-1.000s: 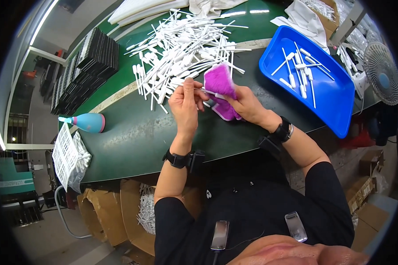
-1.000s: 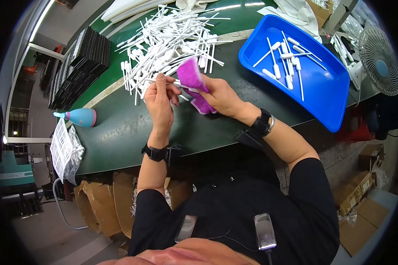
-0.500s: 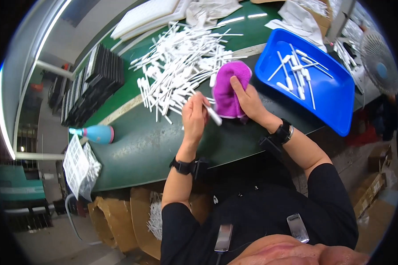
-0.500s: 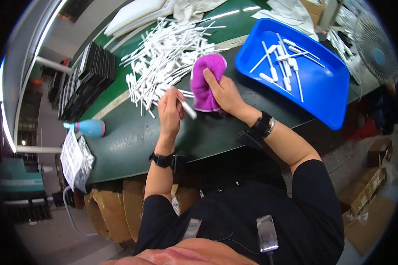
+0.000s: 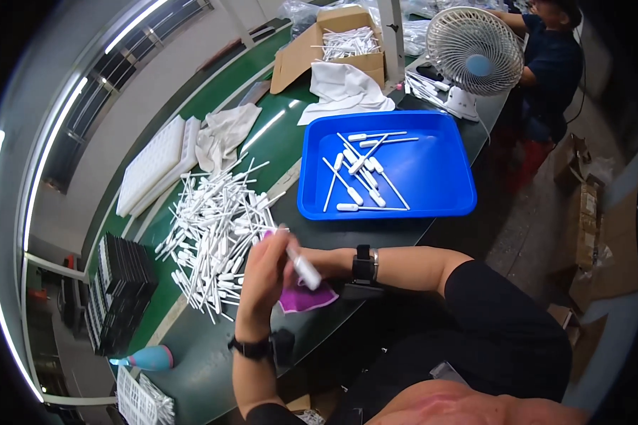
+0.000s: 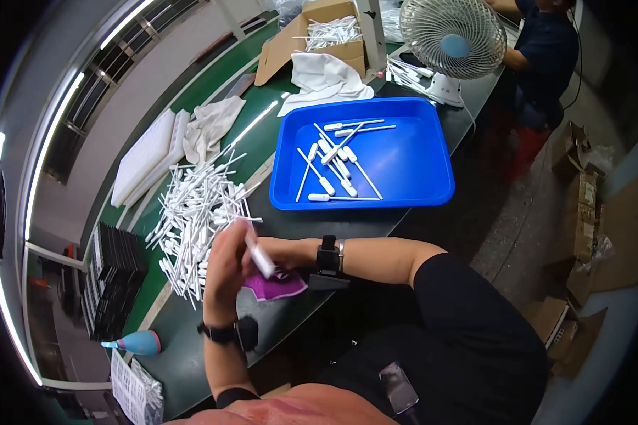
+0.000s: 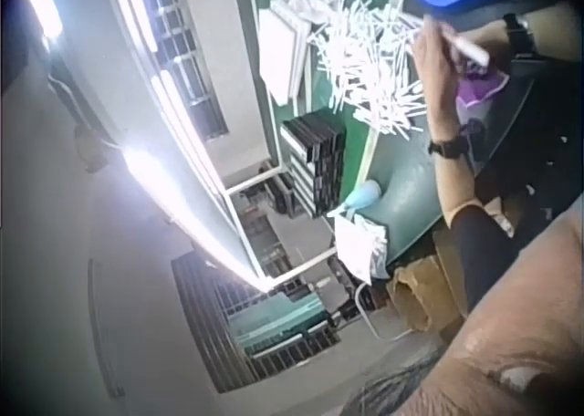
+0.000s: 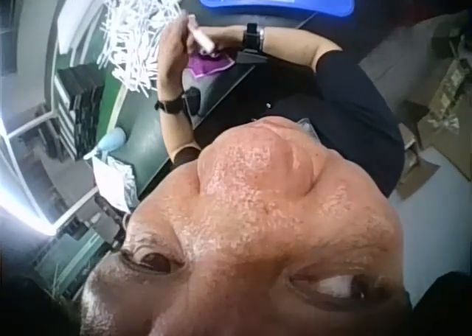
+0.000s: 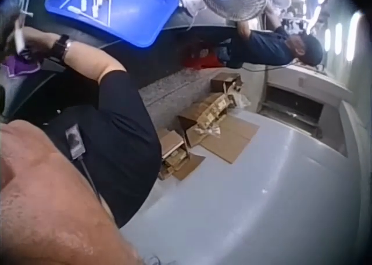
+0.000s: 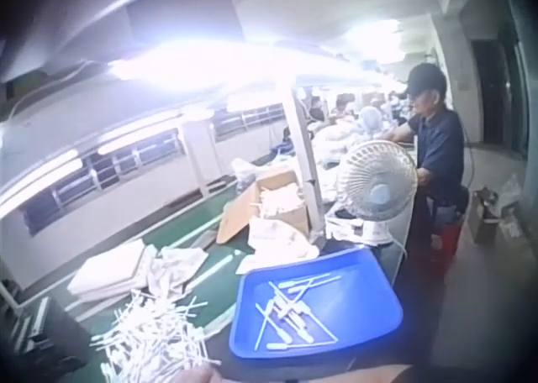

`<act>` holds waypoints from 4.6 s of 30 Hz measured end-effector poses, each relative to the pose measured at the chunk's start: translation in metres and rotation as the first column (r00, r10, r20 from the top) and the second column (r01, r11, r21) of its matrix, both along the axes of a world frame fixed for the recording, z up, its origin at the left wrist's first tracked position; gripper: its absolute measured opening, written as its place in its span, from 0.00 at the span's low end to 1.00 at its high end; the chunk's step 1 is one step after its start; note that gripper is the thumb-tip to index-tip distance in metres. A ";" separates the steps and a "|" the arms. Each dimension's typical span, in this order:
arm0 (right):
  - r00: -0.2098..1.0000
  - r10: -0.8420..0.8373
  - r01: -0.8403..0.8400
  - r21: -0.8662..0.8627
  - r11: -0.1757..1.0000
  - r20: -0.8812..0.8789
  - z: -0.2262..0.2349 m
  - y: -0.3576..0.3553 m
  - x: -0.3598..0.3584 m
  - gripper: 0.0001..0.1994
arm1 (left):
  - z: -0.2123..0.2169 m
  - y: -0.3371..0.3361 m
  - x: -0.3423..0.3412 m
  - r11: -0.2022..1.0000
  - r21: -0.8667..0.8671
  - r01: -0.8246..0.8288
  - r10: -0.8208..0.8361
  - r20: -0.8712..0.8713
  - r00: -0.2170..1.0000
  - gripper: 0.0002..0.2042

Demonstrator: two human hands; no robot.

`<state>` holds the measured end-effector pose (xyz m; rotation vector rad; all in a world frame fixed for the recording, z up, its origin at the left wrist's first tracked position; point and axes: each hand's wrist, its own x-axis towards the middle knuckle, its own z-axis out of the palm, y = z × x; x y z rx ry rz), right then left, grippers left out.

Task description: The person picks up a white swab from a pile, wipes it with a purple cloth, and places it into a blue tray, repeating the process for several swabs.

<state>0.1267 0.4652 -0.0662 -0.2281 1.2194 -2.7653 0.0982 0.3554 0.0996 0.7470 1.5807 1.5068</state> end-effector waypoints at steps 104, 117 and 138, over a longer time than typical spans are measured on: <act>0.860 -0.500 0.479 0.499 0.722 -0.102 0.048 -0.025 -0.016 0.15 | -0.106 -0.061 0.019 0.936 -0.077 -0.343 0.301 -0.325 0.896 0.10; 0.784 -0.615 0.619 -0.036 0.785 0.085 0.052 0.006 -0.025 0.14 | -0.083 -0.071 0.011 0.913 0.080 -0.401 0.401 0.020 0.916 0.12; 0.964 0.235 -0.264 0.570 0.778 0.125 0.064 -0.033 -0.001 0.17 | -0.080 -0.102 -0.021 0.712 0.257 -0.654 0.651 0.108 0.751 0.11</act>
